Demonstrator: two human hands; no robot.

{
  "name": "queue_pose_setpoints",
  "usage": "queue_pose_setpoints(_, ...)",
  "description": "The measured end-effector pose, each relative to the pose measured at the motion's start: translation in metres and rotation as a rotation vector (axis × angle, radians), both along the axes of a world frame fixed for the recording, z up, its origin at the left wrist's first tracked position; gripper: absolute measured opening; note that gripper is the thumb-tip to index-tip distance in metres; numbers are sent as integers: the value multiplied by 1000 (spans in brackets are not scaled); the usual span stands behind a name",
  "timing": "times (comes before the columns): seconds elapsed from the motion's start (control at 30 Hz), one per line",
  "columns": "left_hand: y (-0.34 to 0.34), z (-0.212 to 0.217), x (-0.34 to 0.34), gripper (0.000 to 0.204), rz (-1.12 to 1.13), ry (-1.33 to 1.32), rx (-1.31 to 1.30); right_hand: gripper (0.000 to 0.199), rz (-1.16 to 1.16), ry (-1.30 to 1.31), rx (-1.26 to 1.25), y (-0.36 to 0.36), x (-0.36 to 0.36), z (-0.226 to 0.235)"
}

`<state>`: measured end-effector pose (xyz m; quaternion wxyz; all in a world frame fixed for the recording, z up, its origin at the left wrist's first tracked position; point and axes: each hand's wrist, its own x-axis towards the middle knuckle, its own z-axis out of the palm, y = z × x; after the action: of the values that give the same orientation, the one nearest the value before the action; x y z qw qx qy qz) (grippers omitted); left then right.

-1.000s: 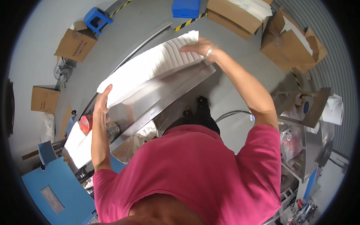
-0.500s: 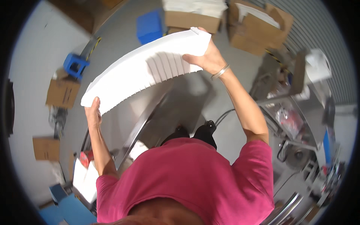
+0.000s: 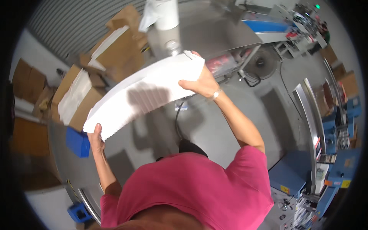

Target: Placing stacks of white paper napkins onto a moving conveyor belt for processing.

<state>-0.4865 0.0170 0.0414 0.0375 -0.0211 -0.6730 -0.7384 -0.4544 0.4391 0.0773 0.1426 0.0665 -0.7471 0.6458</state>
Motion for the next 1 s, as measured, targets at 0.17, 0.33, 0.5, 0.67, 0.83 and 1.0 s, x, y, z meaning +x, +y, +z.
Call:
queue_pose_setpoints(0.17, 136, 2, -78, 77, -301, -78, 29, 94, -335, -98, -2, 103, 36, -8)
queue_pose_setpoints(0.33, 265, 11, -140, 75, -606, -87, 25, 92, -624, -103, -91, 173, 67, -13)
queue_pose_setpoints(0.5, 375, -13, -195, 61, -796, -126, -17, 86, -799, -154, -215, 232, 69, -24)
queue_pose_setpoints(0.67, 461, -30, -231, 46, -836, -302, 53, 85, -845, -209, -208, 316, 27, -57)
queue_pose_setpoints(0.83, 491, -50, -263, 47, -725, -483, -64, 56, -646, -460, -118, 391, -39, -54)
queue_pose_setpoints(1.0, 511, -51, -296, 80, -516, -626, -505, 86, -267, -612, -51, 476, -148, -81)
